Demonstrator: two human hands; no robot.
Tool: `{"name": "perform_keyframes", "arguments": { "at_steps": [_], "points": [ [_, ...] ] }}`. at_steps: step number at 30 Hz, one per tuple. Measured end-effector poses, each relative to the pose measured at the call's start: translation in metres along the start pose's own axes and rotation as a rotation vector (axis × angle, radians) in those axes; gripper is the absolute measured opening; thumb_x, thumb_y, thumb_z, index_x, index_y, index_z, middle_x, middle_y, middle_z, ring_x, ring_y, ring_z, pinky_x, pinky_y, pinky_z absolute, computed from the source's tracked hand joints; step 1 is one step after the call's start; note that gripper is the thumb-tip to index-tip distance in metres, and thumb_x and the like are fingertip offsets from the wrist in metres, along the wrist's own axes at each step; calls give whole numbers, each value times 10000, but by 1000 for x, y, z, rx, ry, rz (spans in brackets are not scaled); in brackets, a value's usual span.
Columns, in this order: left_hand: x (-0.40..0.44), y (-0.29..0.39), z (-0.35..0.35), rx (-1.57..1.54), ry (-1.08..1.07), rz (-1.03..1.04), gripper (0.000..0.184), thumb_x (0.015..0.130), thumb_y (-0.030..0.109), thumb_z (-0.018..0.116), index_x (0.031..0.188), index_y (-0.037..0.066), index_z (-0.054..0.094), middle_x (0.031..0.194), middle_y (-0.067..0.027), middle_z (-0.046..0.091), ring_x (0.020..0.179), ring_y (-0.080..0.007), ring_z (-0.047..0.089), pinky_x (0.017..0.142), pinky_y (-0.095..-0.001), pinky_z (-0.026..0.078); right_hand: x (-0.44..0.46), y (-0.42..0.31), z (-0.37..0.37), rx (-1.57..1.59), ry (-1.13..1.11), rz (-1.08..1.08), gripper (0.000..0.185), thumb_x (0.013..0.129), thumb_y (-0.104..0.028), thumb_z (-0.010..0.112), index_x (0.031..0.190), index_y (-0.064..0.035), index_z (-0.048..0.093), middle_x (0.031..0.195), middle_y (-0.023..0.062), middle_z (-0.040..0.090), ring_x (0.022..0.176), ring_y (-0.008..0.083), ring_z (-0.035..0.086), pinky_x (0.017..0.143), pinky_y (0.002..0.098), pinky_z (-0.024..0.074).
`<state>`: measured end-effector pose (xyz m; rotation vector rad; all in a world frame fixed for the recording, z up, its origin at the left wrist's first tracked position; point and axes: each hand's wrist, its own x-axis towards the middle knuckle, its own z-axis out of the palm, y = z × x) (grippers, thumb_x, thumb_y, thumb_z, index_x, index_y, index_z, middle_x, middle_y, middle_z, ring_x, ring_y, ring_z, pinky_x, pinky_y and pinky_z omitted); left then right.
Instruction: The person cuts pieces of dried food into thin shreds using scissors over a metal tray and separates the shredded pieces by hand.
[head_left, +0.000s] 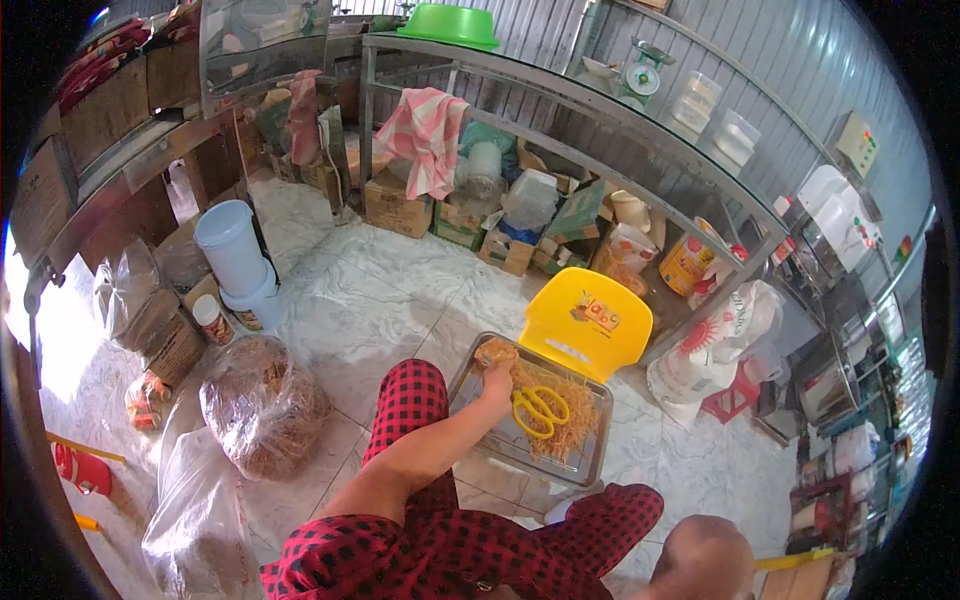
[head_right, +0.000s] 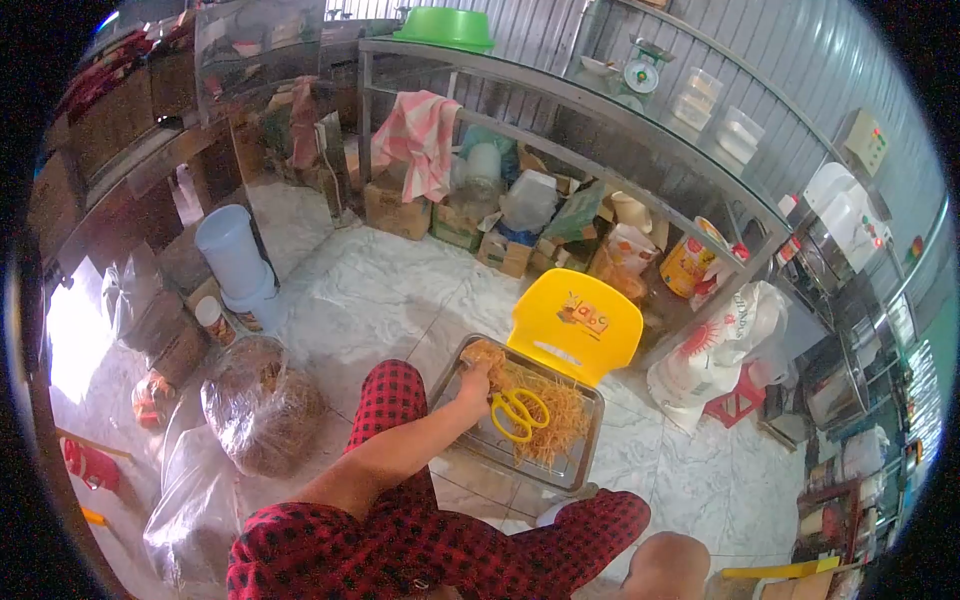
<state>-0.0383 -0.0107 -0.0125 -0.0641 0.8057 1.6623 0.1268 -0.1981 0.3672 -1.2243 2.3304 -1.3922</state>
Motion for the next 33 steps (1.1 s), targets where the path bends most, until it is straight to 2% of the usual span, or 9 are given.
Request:
{"name": "perform_keyframes", "arguments": {
  "at_steps": [1, 3, 7, 10, 11, 15, 19, 29, 33],
  "points": [
    [1, 1, 0, -6, -3, -7, 251, 920, 220, 422, 1109, 68, 486, 1011, -93, 567, 821, -255, 598, 677, -439, 517, -8, 11, 2, -2, 5, 1, 353, 756, -396, 596, 603, -79, 569, 565, 103, 537, 503, 303, 557, 434, 398, 399],
    [-5, 5, 4, 41, 13, -21, 253, 920, 219, 427, 1117, 71, 481, 1019, -92, 565, 836, -253, 595, 686, -436, 517, -26, 32, 8, 163, -58, 138, 348, 794, -352, 553, 902, -22, 582, 852, 156, 523, 742, 312, 522, 639, 396, 381],
    [-22, 11, 13, 26, 52, 3, 258, 915, 203, 434, 1135, 76, 474, 1022, -94, 562, 874, -254, 585, 708, -432, 515, -36, 38, 12, 160, 214, 64, 530, 818, -495, 512, 910, 21, 594, 859, 208, 571, 791, 364, 573, 647, 436, 435],
    [-3, 1, 2, 42, 38, 33, 246, 909, 192, 438, 1119, 73, 487, 1018, -97, 566, 880, -259, 583, 716, -429, 510, -42, 34, 15, 205, 244, -102, 552, 810, -523, 530, 874, 21, 597, 824, 197, 571, 760, 357, 581, 623, 429, 449],
    [-5, 2, 2, 44, 39, 32, 246, 909, 192, 438, 1119, 73, 487, 1018, -97, 566, 880, -259, 583, 716, -429, 510, -51, 32, 27, 298, 213, 21, 489, 811, -475, 575, 825, 14, 598, 798, 187, 573, 715, 342, 581, 591, 409, 450],
    [-6, 2, 3, 12, -6, -10, 227, 905, 185, 439, 1087, 64, 498, 1006, -99, 572, 869, -251, 585, 711, -425, 510, -61, 19, 44, 265, 281, -13, 471, 773, -436, 655, 875, 22, 615, 824, 184, 589, 706, 329, 583, 597, 405, 450],
    [-4, -5, 3, 27, 43, -29, 229, 895, 187, 449, 1072, 51, 499, 977, -99, 580, 842, -246, 589, 708, -427, 510, -72, 25, 36, 168, 304, 44, 520, 762, -478, 654, 924, 16, 628, 909, 190, 598, 751, 319, 590, 621, 416, 453],
    [7, -1, -1, 29, 33, 36, 225, 872, 153, 457, 1047, 29, 524, 962, -95, 576, 835, -235, 589, 724, -387, 507, -93, 44, 10, 311, 292, 53, 460, 782, -404, 656, 988, -1, 572, 943, 161, 598, 817, 279, 596, 695, 395, 465],
    [17, 1, -2, 3, 82, 35, 198, 868, 168, 466, 1022, 58, 523, 954, -83, 571, 819, -237, 586, 705, -415, 504, -107, 52, 23, 391, 344, 58, 442, 791, -374, 657, 1014, -7, 549, 957, 149, 598, 844, 263, 599, 725, 386, 470]
  ]
}}
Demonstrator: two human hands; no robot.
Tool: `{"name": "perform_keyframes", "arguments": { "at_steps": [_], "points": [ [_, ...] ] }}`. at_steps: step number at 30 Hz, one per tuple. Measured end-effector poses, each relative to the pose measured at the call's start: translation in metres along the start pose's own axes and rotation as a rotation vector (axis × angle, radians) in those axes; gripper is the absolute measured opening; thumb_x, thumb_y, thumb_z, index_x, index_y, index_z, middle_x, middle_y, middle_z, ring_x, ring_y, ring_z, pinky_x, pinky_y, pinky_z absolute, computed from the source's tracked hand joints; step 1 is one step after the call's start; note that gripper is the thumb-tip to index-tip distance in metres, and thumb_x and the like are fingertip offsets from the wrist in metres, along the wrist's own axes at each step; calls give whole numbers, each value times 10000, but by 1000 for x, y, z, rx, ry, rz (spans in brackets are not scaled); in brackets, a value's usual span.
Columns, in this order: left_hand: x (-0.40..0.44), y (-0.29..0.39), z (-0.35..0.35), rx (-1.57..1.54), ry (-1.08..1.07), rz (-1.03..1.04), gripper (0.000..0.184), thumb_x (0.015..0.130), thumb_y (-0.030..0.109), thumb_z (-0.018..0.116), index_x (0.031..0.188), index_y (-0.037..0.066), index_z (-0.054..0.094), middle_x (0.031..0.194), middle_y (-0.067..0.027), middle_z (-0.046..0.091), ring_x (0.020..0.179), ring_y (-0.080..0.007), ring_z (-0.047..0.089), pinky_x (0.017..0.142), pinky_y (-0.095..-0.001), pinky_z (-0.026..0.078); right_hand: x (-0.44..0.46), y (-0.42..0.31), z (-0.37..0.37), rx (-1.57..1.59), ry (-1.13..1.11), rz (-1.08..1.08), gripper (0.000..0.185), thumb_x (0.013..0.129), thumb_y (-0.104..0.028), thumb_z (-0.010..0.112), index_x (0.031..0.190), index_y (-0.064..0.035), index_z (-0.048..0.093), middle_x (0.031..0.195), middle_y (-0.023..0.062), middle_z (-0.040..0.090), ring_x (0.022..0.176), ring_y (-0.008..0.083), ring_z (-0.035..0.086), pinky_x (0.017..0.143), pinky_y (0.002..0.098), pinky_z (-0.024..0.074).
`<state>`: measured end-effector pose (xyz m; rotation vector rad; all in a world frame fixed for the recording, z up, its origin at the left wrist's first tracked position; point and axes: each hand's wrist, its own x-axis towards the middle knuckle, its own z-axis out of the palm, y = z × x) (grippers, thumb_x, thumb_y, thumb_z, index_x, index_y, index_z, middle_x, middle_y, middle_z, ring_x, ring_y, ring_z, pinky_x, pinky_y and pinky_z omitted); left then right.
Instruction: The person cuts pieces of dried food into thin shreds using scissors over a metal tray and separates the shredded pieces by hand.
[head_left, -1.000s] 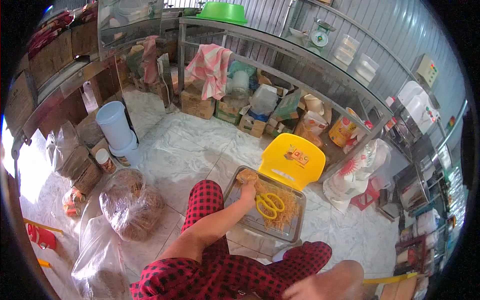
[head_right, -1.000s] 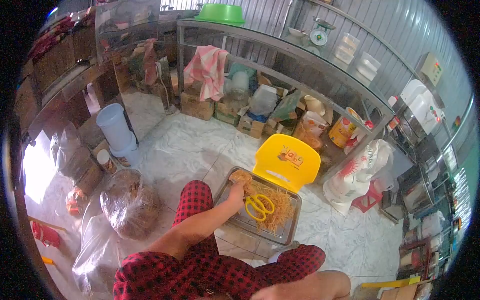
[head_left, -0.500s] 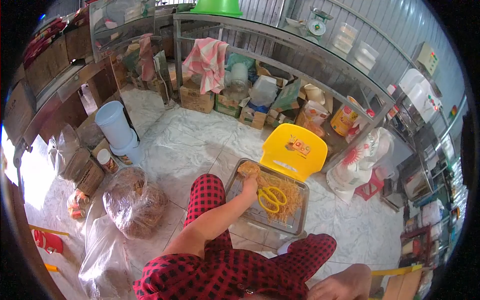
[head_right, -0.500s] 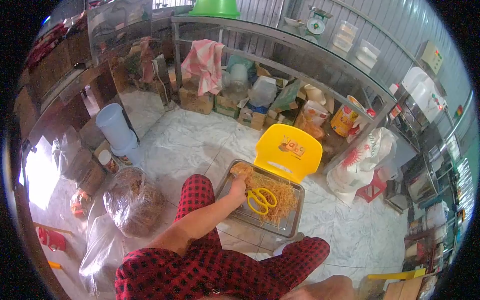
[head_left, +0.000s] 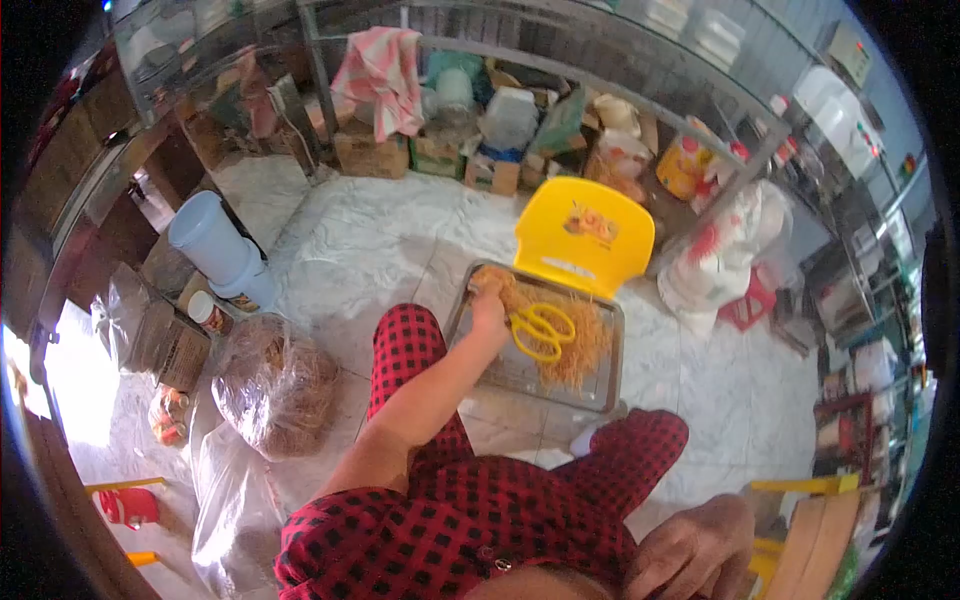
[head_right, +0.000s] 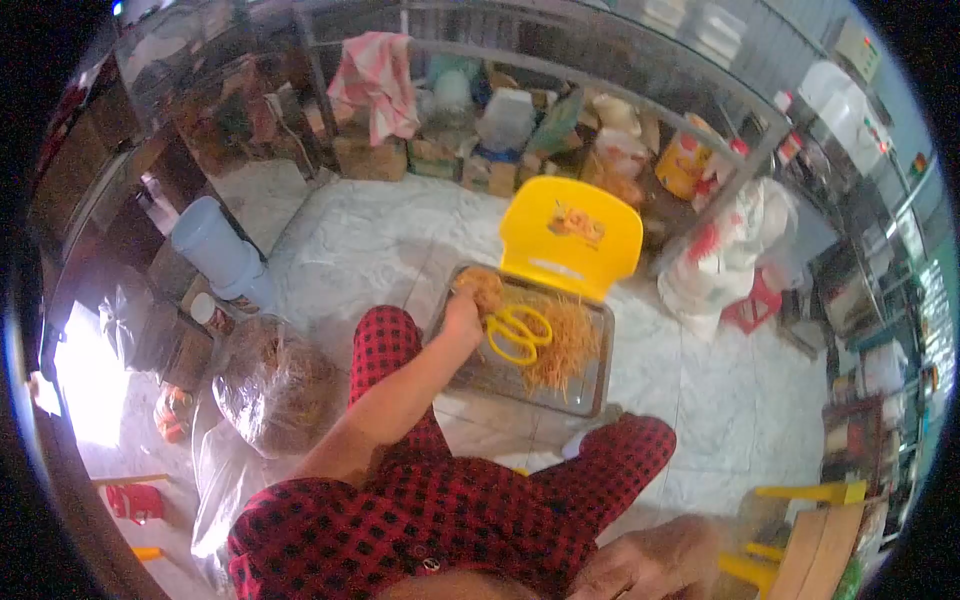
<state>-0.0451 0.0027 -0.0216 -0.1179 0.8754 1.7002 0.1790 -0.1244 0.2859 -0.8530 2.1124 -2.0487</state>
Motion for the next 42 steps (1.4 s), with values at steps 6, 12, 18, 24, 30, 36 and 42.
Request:
{"name": "perform_keyframes", "arguments": {
  "at_steps": [6, 12, 18, 24, 30, 36, 42],
  "points": [
    [16, 11, -6, 75, -182, -83, 241, 896, 258, 448, 1075, 101, 489, 980, -95, 569, 867, -265, 578, 728, -468, 480, -32, 21, 42, 105, 140, 5, 424, 803, -329, 658, 1053, -17, 516, 978, 132, 598, 884, 238, 602, 769, 374, 478],
    [-19, 15, 13, 94, -406, -87, 267, 920, 277, 410, 1079, 71, 470, 1022, -111, 577, 895, -295, 569, 791, -467, 451, -82, 110, -41, -558, 1234, 557, 385, 735, -143, 713, 1051, 7, 551, 958, 101, 600, 860, 165, 599, 742, 289, 481],
    [-21, -5, 10, 131, -474, -133, 295, 923, 271, 435, 1114, 52, 485, 1084, -122, 573, 971, -303, 563, 839, -460, 443, -108, 221, -77, -1150, 1149, 930, 473, 701, -148, 716, 1103, -9, 510, 999, 174, 572, 901, 328, 595, 792, 374, 474],
    [-29, -8, 19, 138, -525, -204, 316, 905, 242, 484, 1193, 111, 475, 1087, -88, 580, 978, -253, 568, 851, -420, 446, -113, 247, -94, -968, 1268, 1136, 416, 688, -131, 665, 1063, -8, 534, 956, 207, 598, 923, 359, 576, 790, 398, 456],
    [-9, -12, 14, 343, -636, -184, 281, 880, 231, 529, 1127, 98, 511, 1024, -55, 587, 933, -202, 575, 826, -360, 461, -191, 251, -129, -856, 1448, 831, 325, 724, -181, 690, 954, 2, 553, 848, 150, 626, 782, 256, 609, 673, 344, 478],
    [0, -77, -10, 1413, -901, 377, 346, 858, 270, 523, 1043, -16, 583, 1042, -152, 581, 946, -290, 562, 847, -351, 440, -227, 230, -122, -98, 1716, 685, 349, 857, -400, 566, 931, -60, 557, 675, 16, 515, 503, 108, 498, 459, 243, 402],
    [-42, -98, 35, 1931, -1305, 498, 320, 825, 241, 509, 1060, 56, 623, 1210, -140, 516, 1202, -300, 386, 982, -377, 331, -221, 216, -123, 38, 1864, 353, 492, 831, -518, 554, 955, -43, 520, 654, 30, 512, 466, 112, 483, 428, 248, 383]
  ]
}}
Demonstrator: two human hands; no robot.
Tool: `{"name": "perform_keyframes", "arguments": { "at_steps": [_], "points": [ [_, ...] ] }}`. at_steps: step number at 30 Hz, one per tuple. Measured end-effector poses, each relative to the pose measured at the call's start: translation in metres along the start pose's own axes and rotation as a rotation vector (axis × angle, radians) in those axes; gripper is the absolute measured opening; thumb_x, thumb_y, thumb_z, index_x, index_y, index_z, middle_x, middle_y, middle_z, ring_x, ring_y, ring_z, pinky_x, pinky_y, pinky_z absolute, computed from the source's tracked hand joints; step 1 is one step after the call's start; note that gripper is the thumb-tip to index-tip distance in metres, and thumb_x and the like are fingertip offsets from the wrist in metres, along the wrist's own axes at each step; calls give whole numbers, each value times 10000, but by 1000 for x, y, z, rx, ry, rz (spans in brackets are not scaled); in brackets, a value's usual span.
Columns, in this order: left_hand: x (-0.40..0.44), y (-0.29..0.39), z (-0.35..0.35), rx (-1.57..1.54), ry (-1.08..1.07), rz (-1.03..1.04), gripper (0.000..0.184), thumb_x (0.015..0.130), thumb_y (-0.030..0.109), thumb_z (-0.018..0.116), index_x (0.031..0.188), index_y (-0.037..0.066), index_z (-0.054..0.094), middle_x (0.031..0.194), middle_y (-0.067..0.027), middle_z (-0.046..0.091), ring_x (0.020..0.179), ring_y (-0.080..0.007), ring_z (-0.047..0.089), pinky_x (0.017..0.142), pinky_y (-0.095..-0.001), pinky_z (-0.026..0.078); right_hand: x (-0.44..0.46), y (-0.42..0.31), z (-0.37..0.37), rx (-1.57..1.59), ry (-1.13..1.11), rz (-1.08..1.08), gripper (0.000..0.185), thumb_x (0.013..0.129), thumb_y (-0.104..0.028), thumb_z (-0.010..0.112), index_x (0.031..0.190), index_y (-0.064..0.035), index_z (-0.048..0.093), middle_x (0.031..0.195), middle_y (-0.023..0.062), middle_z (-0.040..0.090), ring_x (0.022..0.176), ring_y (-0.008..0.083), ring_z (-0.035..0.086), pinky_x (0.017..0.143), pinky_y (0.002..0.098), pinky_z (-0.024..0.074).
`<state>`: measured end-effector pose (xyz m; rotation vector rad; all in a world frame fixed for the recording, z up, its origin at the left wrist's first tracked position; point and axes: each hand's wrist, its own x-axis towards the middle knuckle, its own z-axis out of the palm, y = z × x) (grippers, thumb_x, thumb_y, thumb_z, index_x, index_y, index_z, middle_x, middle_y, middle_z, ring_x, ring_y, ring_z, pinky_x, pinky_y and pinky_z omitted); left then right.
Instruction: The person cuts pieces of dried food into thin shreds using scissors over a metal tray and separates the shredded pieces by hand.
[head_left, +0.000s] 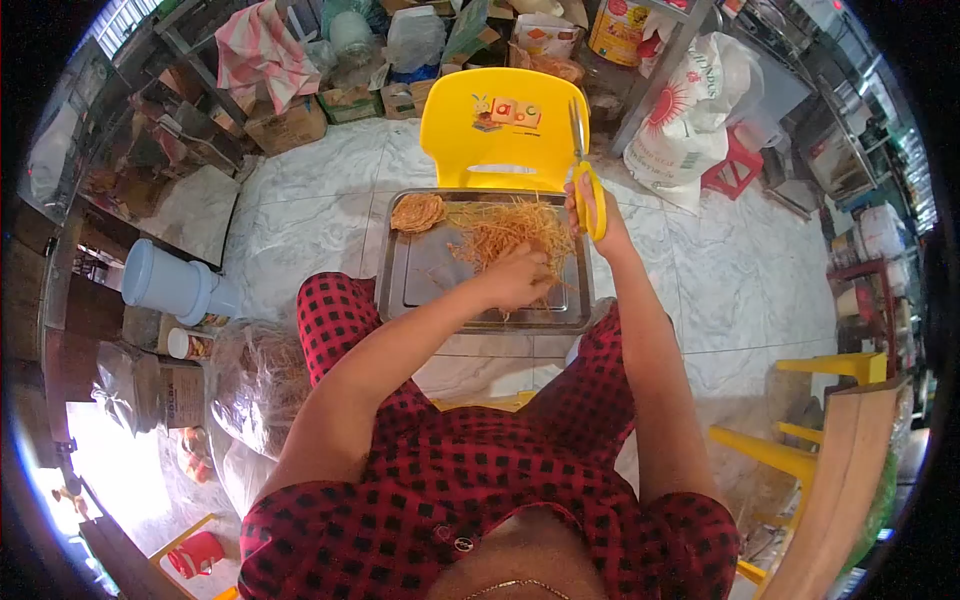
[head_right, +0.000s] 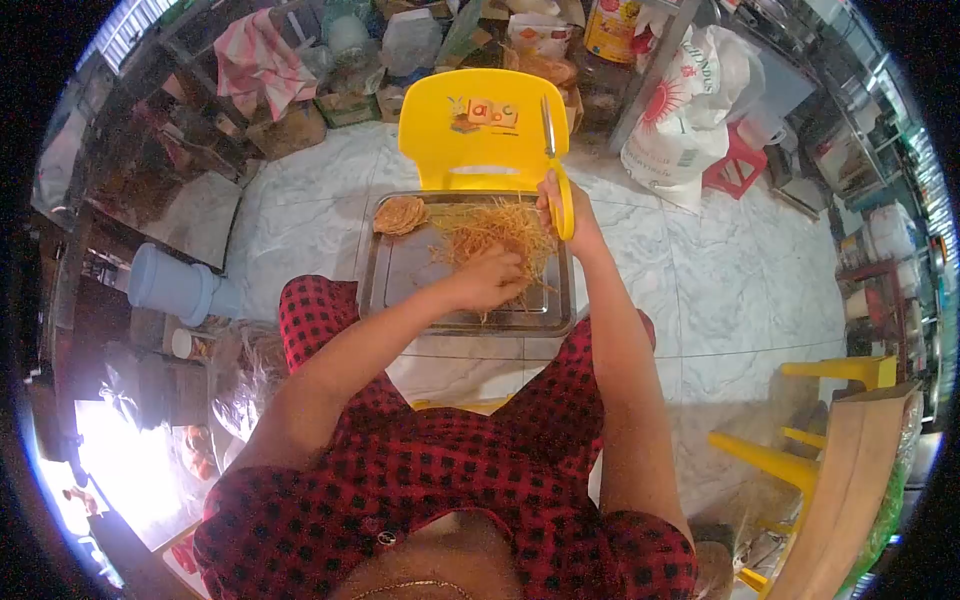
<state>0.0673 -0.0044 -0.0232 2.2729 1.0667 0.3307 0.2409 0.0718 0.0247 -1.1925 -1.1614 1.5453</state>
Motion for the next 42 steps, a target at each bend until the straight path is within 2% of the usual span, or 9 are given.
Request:
{"name": "perform_keyframes", "arguments": {
  "at_steps": [5, 8, 18, 21, 24, 27, 29, 32, 42],
  "points": [
    [31, -2, 6, 331, -191, -141, 396, 791, 345, 518, 1076, 86, 613, 1093, -131, 566, 1113, -343, 435, 959, -529, 279, 1, -3, -4, 99, 26, 8, 522, 827, -529, 555, 954, -24, 520, 656, 30, 515, 467, 111, 481, 426, 248, 378],
    [25, -11, 3, 110, -209, -242, 384, 798, 352, 507, 1058, 97, 627, 1124, -119, 560, 1124, -336, 434, 955, -537, 288, -4, -4, -9, 40, 0, 32, 525, 823, -532, 560, 939, -20, 528, 654, 31, 517, 474, 106, 487, 432, 246, 389],
    [-45, -66, -4, 93, -9, -202, 377, 842, 328, 516, 1107, 77, 613, 1207, -129, 522, 1114, -312, 479, 936, -379, 384, -8, 7, 0, -86, -100, 40, 556, 819, -567, 536, 911, -19, 525, 671, 49, 528, 508, 124, 518, 466, 252, 429],
    [-51, -77, -9, -81, -20, -116, 366, 859, 271, 521, 1144, 49, 581, 1188, -140, 537, 1088, -303, 505, 936, -389, 386, -10, 8, 0, -79, -110, 67, 597, 805, -592, 535, 912, -5, 523, 679, 67, 529, 512, 136, 540, 465, 256, 435],
    [-52, -70, -25, -480, 247, -268, 318, 870, 236, 530, 1108, 32, 583, 1136, -130, 570, 1070, -241, 528, 940, -343, 392, -15, 11, -1, -47, -135, 74, 618, 814, -602, 512, 959, -1, 515, 701, 71, 535, 519, 143, 548, 487, 262, 445],
    [-55, -55, -55, -686, 298, -476, 277, 890, 237, 511, 1086, 48, 560, 1025, -113, 608, 959, -200, 590, 834, -332, 476, -20, 14, -2, -8, -166, 38, 628, 821, -607, 492, 995, -3, 506, 717, 71, 539, 516, 144, 545, 502, 266, 450],
    [-55, -57, -57, -1280, 518, -549, 220, 898, 242, 500, 1048, 84, 528, 912, -82, 621, 806, -192, 631, 645, -320, 531, -23, 14, -2, 10, -183, 22, 630, 825, -609, 483, 1008, -6, 503, 723, 71, 541, 514, 144, 541, 507, 268, 453],
    [-55, -65, -54, -1401, 573, -625, 223, 902, 246, 495, 1067, 96, 491, 868, -72, 616, 724, -212, 633, 514, -339, 526, -28, 11, -2, -12, -161, -18, 622, 828, -599, 489, 1020, -8, 501, 724, 73, 542, 512, 143, 537, 507, 268, 457],
    [-44, -72, -39, -1428, 543, -623, 201, 906, 186, 464, 1064, 62, 464, 883, -107, 607, 729, -226, 629, 528, -341, 533, -32, 18, -15, -33, 9, -19, 657, 855, -618, 408, 1048, 2, 507, 732, 50, 544, 567, 135, 550, 546, 263, 457]
  ]
}}
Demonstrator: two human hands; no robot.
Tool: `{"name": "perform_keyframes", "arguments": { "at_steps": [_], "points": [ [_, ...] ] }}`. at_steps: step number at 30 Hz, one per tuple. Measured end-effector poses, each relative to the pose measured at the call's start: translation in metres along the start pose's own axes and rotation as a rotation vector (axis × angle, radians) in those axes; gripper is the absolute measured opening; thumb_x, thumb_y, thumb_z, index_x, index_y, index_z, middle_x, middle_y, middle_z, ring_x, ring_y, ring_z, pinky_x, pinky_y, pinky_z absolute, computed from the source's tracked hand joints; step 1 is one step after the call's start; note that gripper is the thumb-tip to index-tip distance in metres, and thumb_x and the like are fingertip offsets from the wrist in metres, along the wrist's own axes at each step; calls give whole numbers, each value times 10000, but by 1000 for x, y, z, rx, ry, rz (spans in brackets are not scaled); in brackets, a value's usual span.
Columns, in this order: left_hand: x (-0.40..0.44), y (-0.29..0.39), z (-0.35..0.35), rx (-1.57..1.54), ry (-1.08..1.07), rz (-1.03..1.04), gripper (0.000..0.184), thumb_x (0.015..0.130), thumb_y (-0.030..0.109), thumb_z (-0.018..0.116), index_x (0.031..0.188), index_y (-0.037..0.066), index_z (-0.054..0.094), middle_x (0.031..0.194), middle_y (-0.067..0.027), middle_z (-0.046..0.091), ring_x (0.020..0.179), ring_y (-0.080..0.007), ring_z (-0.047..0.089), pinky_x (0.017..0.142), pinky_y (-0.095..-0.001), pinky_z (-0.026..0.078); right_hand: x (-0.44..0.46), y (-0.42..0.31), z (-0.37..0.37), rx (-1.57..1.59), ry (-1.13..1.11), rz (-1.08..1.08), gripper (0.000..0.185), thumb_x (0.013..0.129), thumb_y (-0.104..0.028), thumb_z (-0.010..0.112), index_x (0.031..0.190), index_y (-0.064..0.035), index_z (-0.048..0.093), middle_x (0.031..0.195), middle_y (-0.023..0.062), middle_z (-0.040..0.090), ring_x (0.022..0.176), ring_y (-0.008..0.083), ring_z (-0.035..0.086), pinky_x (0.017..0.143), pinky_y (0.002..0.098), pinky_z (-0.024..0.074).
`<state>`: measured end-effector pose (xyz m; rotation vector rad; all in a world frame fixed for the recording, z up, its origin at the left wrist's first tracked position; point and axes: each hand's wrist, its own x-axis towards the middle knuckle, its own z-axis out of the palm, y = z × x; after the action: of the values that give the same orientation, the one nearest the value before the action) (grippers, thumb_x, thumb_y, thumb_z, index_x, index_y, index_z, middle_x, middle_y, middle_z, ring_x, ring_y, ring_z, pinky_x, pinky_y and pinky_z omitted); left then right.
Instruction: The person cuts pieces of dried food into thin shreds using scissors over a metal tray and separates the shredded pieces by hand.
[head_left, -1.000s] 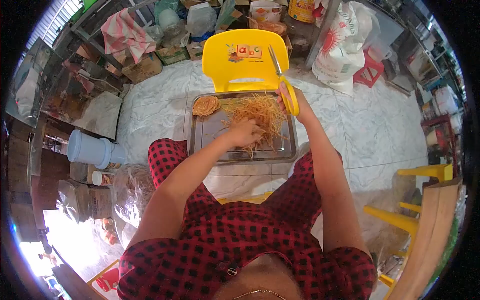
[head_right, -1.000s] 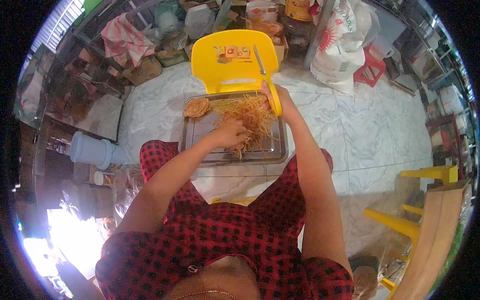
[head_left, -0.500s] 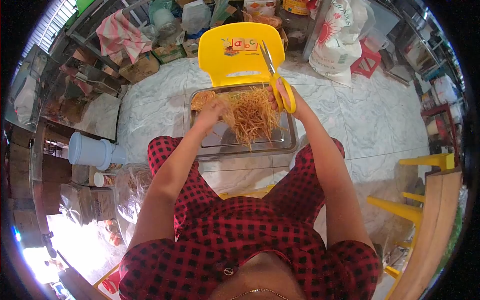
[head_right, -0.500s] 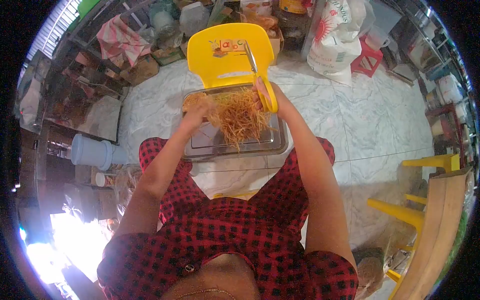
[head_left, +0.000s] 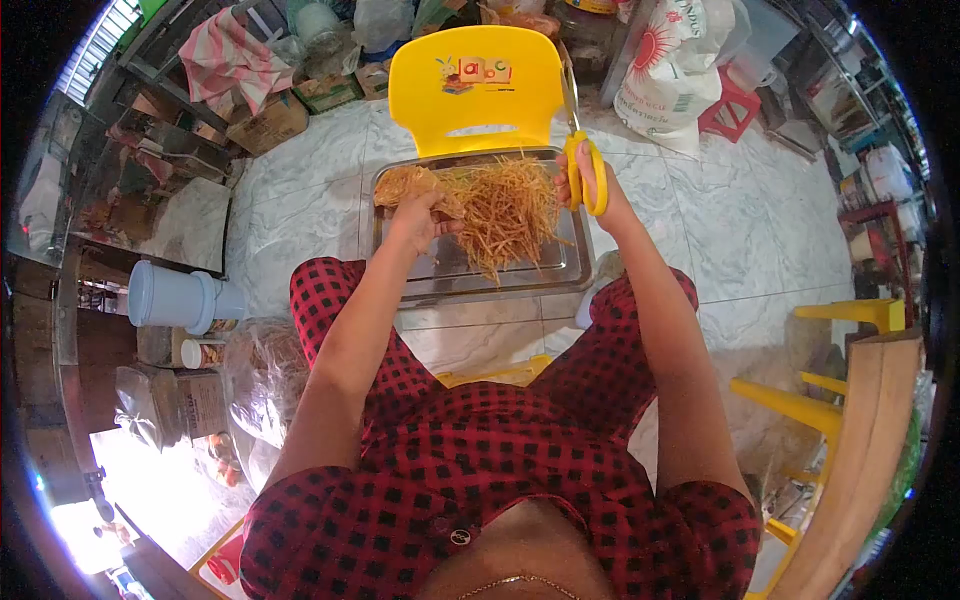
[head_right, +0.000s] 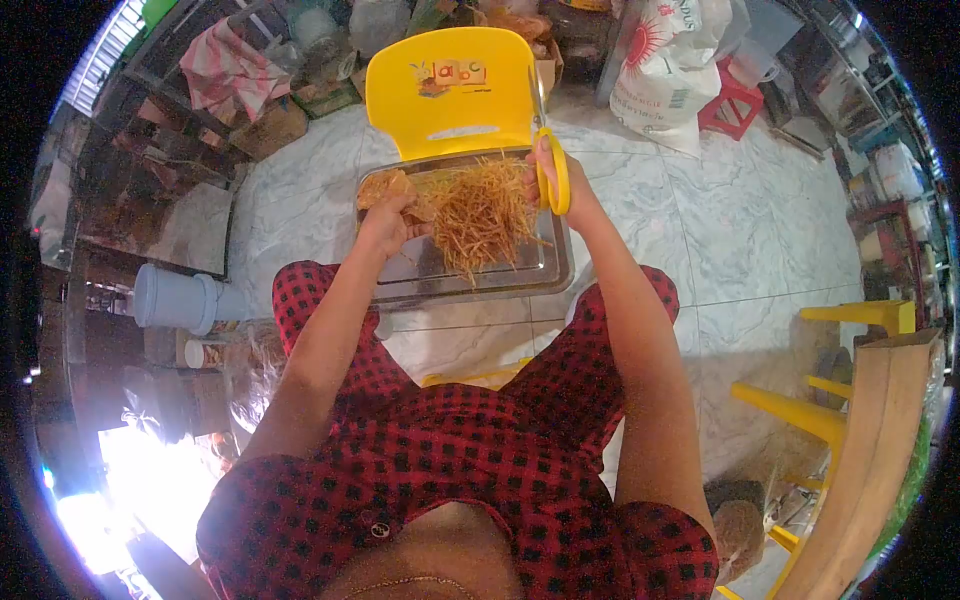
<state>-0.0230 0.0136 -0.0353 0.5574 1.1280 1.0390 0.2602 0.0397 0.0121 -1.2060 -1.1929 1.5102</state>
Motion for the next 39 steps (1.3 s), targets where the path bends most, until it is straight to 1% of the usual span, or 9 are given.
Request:
{"name": "perform_keyframes", "arguments": {
  "at_steps": [3, 5, 9, 12, 14, 21, 26, 34, 39],
  "points": [
    [0, 1, 3, -6, -55, 82, 180, 894, 141, 482, 1045, 46, 459, 869, -101, 603, 726, -231, 628, 519, -333, 528, -6, 7, -4, -31, -80, 18, 645, 861, -613, 397, 1029, -1, 515, 714, 46, 541, 559, 131, 546, 524, 260, 448],
    [1, 0, 9, -28, 46, 204, 160, 874, 101, 510, 1015, 39, 464, 863, -107, 604, 710, -221, 628, 511, -321, 524, -12, 13, -1, -58, -142, 42, 636, 864, -610, 391, 1015, -6, 520, 701, 43, 538, 552, 127, 544, 510, 257, 442],
    [7, -3, 9, 5, 42, 212, 144, 864, 67, 521, 996, 39, 472, 863, -105, 603, 693, -210, 630, 499, -305, 517, -31, 16, 26, -160, -226, 101, 576, 879, -580, 393, 990, -30, 519, 659, 24, 519, 506, 109, 513, 457, 230, 404],
    [0, -2, 21, -68, 33, 289, 127, 867, 61, 516, 986, 39, 478, 870, -101, 600, 689, -206, 632, 504, -302, 524, -37, 25, 33, -253, -392, 133, 542, 883, -552, 421, 1010, -32, 505, 681, 20, 515, 520, 101, 506, 465, 221, 397],
    [-13, 3, 29, -141, 24, 321, 124, 872, 63, 513, 988, 41, 473, 863, -94, 594, 696, -211, 634, 515, -306, 537, -39, 36, 37, -184, -443, 213, 468, 849, -529, 512, 974, -77, 507, 685, 19, 502, 523, 110, 518, 469, 248, 434],
    [-15, 11, 34, -219, 80, 366, 107, 883, 73, 505, 979, 50, 464, 834, -86, 581, 681, -213, 632, 504, -314, 545, -47, 39, 43, -345, -498, 160, 493, 862, -519, 494, 1030, -56, 504, 699, 21, 502, 541, 119, 532, 513, 255, 446],
    [-5, 5, 29, -223, 22, 448, 108, 872, 58, 518, 966, 63, 466, 816, -73, 582, 662, -203, 630, 499, -323, 551, -44, 48, 43, -313, -531, 181, 503, 866, -512, 492, 1060, -47, 496, 730, 25, 508, 554, 123, 535, 526, 267, 451],
    [3, 1, 28, -222, 62, 489, 92, 868, 61, 527, 947, 56, 478, 831, -70, 589, 658, -188, 628, 508, -317, 553, -51, 40, 49, -302, -538, 128, 453, 877, -482, 496, 1034, -57, 478, 741, 19, 500, 580, 122, 535, 542, 265, 457],
    [2, -1, 29, -145, 6, 546, 92, 874, 44, 517, 962, 43, 493, 841, -70, 591, 664, -184, 629, 513, -316, 553, -50, 35, 48, -374, -549, 158, 480, 874, -482, 501, 1096, -57, 482, 759, 18, 514, 588, 117, 527, 550, 259, 464]
  ]
}}
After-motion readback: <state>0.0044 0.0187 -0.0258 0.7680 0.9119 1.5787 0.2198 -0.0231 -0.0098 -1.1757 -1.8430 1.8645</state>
